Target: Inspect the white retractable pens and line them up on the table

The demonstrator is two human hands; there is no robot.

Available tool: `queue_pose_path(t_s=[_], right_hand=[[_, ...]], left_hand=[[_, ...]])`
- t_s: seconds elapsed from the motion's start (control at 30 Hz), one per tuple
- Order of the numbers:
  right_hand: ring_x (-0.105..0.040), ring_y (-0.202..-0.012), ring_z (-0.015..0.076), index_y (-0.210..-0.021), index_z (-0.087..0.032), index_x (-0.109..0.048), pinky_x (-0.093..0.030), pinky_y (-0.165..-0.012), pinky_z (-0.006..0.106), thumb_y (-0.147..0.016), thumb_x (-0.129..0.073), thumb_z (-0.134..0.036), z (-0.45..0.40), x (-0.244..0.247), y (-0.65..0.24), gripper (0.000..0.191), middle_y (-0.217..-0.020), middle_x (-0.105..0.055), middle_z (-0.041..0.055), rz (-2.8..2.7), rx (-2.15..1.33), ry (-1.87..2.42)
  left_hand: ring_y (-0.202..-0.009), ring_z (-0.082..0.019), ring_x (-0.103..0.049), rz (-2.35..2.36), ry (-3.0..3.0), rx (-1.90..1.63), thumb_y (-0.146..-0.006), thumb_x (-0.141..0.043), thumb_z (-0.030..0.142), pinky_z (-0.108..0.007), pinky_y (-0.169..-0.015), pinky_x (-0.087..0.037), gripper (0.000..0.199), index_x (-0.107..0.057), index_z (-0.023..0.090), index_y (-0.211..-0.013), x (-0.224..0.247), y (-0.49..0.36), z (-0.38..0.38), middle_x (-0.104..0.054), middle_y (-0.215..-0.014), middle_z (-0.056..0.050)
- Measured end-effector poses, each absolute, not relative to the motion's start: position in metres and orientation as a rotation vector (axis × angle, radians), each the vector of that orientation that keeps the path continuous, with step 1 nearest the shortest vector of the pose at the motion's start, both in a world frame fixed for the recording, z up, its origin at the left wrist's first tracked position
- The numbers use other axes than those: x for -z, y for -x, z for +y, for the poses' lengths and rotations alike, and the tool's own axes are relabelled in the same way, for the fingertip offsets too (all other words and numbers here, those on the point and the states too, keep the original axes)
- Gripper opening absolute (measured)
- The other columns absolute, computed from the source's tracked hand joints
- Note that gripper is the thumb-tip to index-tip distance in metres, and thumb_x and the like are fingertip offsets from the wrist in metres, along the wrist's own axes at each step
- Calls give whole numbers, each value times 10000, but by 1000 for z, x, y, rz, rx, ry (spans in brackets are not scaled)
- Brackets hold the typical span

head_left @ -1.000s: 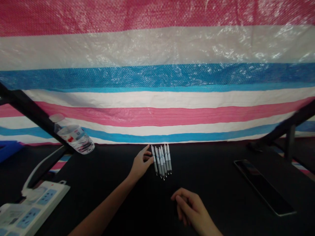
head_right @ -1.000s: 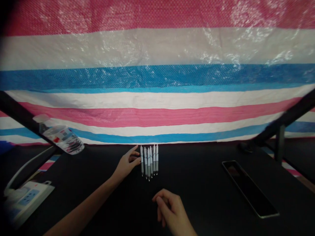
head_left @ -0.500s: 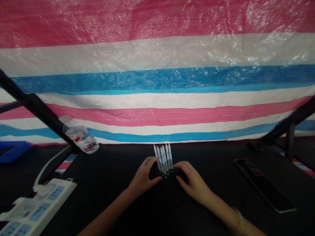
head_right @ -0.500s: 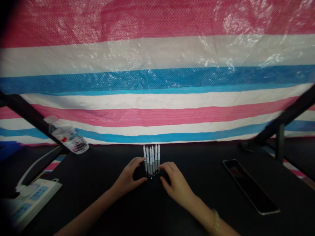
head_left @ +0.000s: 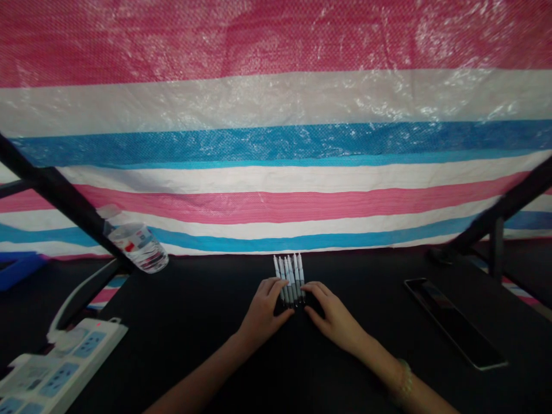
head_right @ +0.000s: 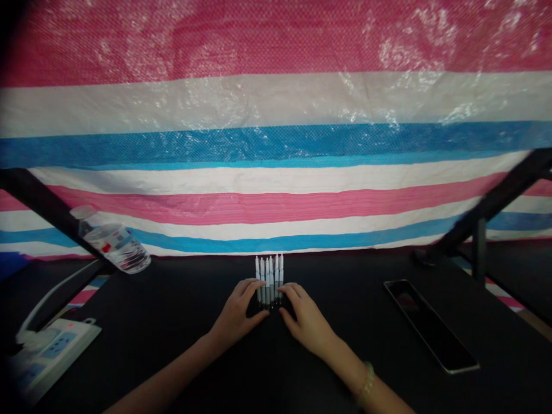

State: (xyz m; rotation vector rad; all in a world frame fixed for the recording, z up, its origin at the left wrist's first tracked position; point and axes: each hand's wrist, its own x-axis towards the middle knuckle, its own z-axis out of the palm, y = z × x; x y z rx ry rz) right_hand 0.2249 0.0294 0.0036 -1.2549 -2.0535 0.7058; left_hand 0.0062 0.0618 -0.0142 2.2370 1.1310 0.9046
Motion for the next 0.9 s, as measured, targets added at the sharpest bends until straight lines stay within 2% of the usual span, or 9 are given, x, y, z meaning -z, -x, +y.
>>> queue_pose_path(t_s=[0.27,0.43,0.53,0.67,0.9], right_hand=[[-592,-1107,234,-1228,-210,-541,-485,-993,409,-875,-503,-112,26,-4,-234,368,-1180,-601,100,-1988,-721,1285],[-479,-1300,247,-1360,-213,-467,-394,-1118,461,-873,-508,-109,24,4,-234,500,-1385,-504,127,-2077,-556,1320],[-421,-1366,273,-1419,-216,-430,-373,-1137,501,-878,-510,-115,24,9,-234,556,-1468,-457,136,-2196,-427,1331],[-353,-1418,308,-1464,-200,-398,-371,-1133,540,-900,-497,-124,25,14,-233,578,-1527,-415,140,-2313,-263,1340],[-454,-1345,295,-1469,-218,-404,-428,-1095,526,-912,-474,-105,27,15,-235,572,-1451,-516,126,-2339,-222,1321]], left_hand=[[-1113,-284,-558,1207,-2174,-905,-709,-731,101,-477,-991,-463,522,-580,221,-1194,13,-32,58,-598,-1198,-91],[-1185,-299,-537,1159,-2137,-860,-697,-735,101,-508,-1046,-431,594,-559,239,-1247,11,-27,54,-568,-1270,-103],[-1231,-301,-521,1083,-2133,-842,-702,-720,89,-509,-1077,-417,617,-556,265,-1270,11,-18,53,-546,-1315,-102],[-1196,-275,-556,1059,-2071,-882,-716,-669,49,-474,-1039,-476,593,-563,271,-1255,13,-11,55,-558,-1289,-89],[-1078,-248,-616,1054,-2077,-901,-781,-654,103,-431,-941,-554,446,-602,265,-1194,16,-10,59,-606,-1183,-72]])
